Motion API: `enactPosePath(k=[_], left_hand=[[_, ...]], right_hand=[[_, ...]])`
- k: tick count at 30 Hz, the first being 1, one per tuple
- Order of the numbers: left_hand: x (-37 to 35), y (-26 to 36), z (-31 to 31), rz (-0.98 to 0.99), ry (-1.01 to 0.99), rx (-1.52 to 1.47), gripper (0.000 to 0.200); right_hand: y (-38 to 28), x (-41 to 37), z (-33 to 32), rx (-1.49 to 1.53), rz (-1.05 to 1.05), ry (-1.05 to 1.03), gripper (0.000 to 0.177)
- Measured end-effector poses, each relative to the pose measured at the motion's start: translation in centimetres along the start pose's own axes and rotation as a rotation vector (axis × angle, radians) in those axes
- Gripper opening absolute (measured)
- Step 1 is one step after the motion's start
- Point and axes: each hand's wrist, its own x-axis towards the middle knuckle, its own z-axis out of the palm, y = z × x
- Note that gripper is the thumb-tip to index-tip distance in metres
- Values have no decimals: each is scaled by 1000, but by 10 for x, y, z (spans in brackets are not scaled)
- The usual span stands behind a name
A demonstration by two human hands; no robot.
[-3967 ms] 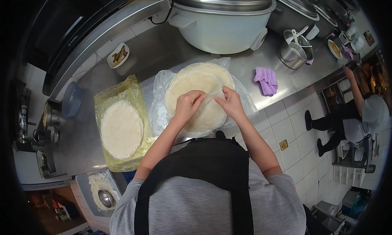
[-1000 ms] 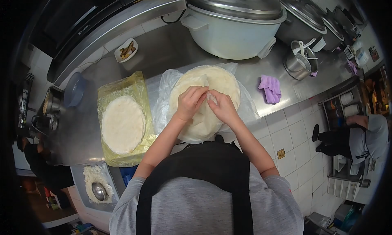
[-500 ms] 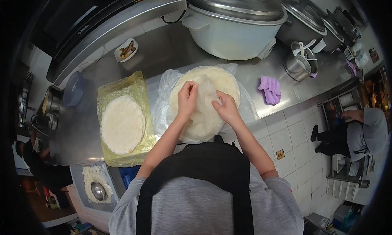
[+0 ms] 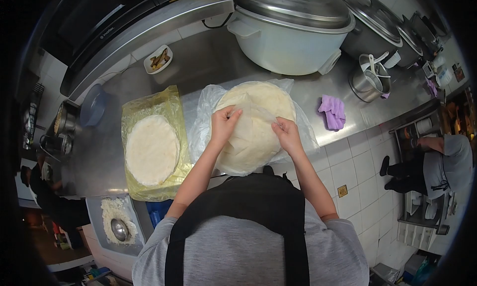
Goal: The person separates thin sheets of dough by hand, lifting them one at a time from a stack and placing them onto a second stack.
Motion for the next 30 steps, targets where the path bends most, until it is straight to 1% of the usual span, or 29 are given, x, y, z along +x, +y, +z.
enactPosePath(k=[1, 2, 3, 4, 5, 6, 8, 9, 10, 11, 12, 13, 15, 16, 17, 18, 19, 20, 22, 23, 25, 26, 27, 28, 29, 30], left_hand=[[-2, -2, 0, 2, 4, 1, 18], [-5, -1, 1, 22, -26, -32, 18], [-7, 0, 3, 40, -58, -66, 19], [-8, 1, 6, 40, -59, -67, 19], [-11, 11, 6, 29, -119, -102, 19], [-12, 16, 8, 18, -180, -137, 18], [-12, 17, 13, 40, -179, -163, 18], [-11, 17, 14, 64, -172, -188, 18], [-7, 14, 11, 68, -172, -185, 18], [-4, 11, 5, 51, -117, -146, 17], [-2, 8, -2, 32, -60, -107, 17], [-2, 5, -7, 28, -52, -106, 17], [-3, 2, -15, -58, 35, -381, 15], [-3, -5, -19, -116, 17, -391, 13], [-3, -9, -20, -118, 20, -391, 13], [-1, -12, -21, -20, -6, -288, 15], [0, -15, -21, 76, -31, -184, 18], [0, -7, -21, 74, -27, -184, 18], [2, 25, -17, 31, -113, -60, 27], [3, 34, -13, 31, -111, -61, 27], [6, 47, -5, -1, -19, 158, 35], [7, 41, -2, 2, -19, 158, 35], [8, 33, 1, 44, -12, 22, 32], [10, 24, 4, 86, -7, -113, 28], [11, 24, 2, 89, -10, -114, 28], [12, 22, -4, 47, -5, -129, 25]], right_hand=[[7, 1, -6, -124, 30, -9, 17], [0, 2, -5, -249, 59, -17, 19], [-7, 5, -4, -249, 56, -18, 19], [-15, 11, -5, -363, -44, -29, 22], [-26, 15, -1, -475, -141, -37, 25], [-31, 22, 4, -475, -137, -32, 25], [-40, 37, 14, -581, -360, 33, 28], [-43, 42, 13, -579, -363, 36, 28], [-45, 48, 12, -543, -229, -10, 28], [-46, 51, 11, -506, -94, -60, 27], [-42, 53, 7, -505, -96, -66, 27], [-35, 55, 1, -456, -111, -58, 26], [-32, 55, -1, -409, -123, -54, 25], [-30, 53, -1, -271, -96, -75, 24], [-33, 50, 1, -134, -69, -95, 23], [-37, 49, 2, -135, -70, -98, 23], [-42, 47, 3, -100, 7, -184, 21], [-47, 45, 6, -66, 85, -272, 19], [-56, 41, 12, -98, 49, -316, 19], [-58, 40, 14, -129, 13, -355, 19], [-57, 40, 17, -154, -29, -364, 20], [-56, 39, 17, -177, -69, -371, 21], [-55, 39, 16, -177, -71, -368, 21], [-54, 38, 13, -182, -58, -312, 20], [-52, 37, 9, -187, -43, -255, 19], [-46, 36, 5, -186, -42, -251, 19]])
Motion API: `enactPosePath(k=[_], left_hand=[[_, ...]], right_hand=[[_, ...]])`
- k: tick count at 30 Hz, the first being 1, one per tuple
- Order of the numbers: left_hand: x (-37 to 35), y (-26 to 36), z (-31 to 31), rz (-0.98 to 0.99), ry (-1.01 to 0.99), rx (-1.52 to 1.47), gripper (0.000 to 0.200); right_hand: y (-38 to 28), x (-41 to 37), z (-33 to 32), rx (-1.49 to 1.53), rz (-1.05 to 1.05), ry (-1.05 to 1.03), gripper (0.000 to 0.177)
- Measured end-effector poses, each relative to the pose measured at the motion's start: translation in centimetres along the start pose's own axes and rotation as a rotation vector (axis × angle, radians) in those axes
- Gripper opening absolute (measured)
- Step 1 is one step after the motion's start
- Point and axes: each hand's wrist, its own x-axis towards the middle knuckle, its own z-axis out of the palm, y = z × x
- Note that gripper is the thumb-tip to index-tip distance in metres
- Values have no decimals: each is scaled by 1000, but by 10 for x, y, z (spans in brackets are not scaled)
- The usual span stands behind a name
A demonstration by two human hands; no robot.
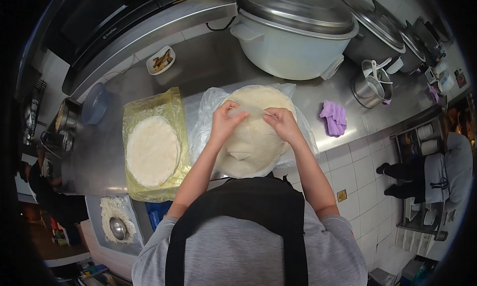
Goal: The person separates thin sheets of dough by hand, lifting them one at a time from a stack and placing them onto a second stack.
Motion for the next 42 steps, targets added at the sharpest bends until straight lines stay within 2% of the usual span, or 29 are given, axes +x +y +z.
enactPosePath(k=[3, 5, 6, 8, 9, 11, 12, 14, 16, 18, 20, 24, 25, 26, 27, 29, 30, 31, 32, 34, 35, 37, 38, 39, 41, 42], left_hand=[[-1, -4, -14, -63, 28, -29, 19], [-1, -11, -16, -79, 46, -41, 17], [-3, -15, -15, -88, -6, -42, 17], [-6, -16, -11, -100, -60, -42, 18], [-9, -9, -7, -103, -107, -62, 18], [-12, 0, 1, -104, -161, -82, 18], [-13, 3, 4, -75, -186, -84, 18], [-12, 13, 0, -43, -211, -82, 17], [-10, 23, -15, -25, -108, -15, 16], [0, 21, -41, -8, -2, -74, 13], [2, 48, -66, -72, 21, -195, 12], [-3, 122, -82, 59, 54, -71, 12], [-7, 141, -78, 154, 67, 21, 12], [-9, 149, -72, 250, 82, 113, 13], [-11, 150, -67, 251, 87, 115, 13], [-11, 152, -54, 299, -38, 258, 16], [-9, 140, -44, 275, -46, 265, 17], [-6, 118, -33, 250, -54, 271, 18], [-4, 95, -23, 179, -106, 317, 19], [-7, 33, -3, 86, -228, 355, 19], [-12, 7, 6, 63, -300, 350, 18], [-19, -11, 14, 3, -378, 438, 19], [-22, -15, 18, -62, -452, 529, 20], [-22, -12, 20, -64, -469, 529, 20], [-14, 3, 23, 180, -328, 530, 19], [-13, 4, 25, 186, -336, 530, 19]], right_hand=[[25, -5, -5, 57, -14, 74, 16], [37, -10, -3, 74, 83, 116, 13], [40, -9, -5, 75, 80, 114, 13], [45, -7, -9, -210, 49, 18, 19], [27, -5, -3, -210, 53, 20, 19], [-8, 3, 7, -189, -181, 158, 19], [-9, 9, 5, -188, -181, 161, 19], [-11, 21, 1, -268, -93, -15, 19], [-15, 29, -4, -270, -89, 4, 18], [-26, 31, -6, -270, -78, 20, 17], [-45, 31, -1, 239, -68, -99, 12], [-88, 24, 22, 289, -150, -173, 15], [-97, 20, 25, 308, -174, -155, 18], [-101, 18, 27, 325, -199, -138, 22], [-101, 15, 28, 325, -201, -144, 22], [-97, 5, 22, 341, -281, 22, 19], [-87, 0, 16, 341, -283, 23, 19], [-67, -5, 7, 331, -165, 20, 22], [-43, -11, 0, 321, -47, 18, 26], [14, -28, -6, 165, 128, 68, 21], [24, -38, -7, 165, 128, 75, 21], [39, -54, -8, 114, 435, 51, 16], [46, -53, -8, 120, 442, 61, 16], [54, -51, -7, -18, 327, 125, 14], [67, -38, -5, -232, 158, 223, 12], [70, -40, -7, -230, 159, 233, 12]])
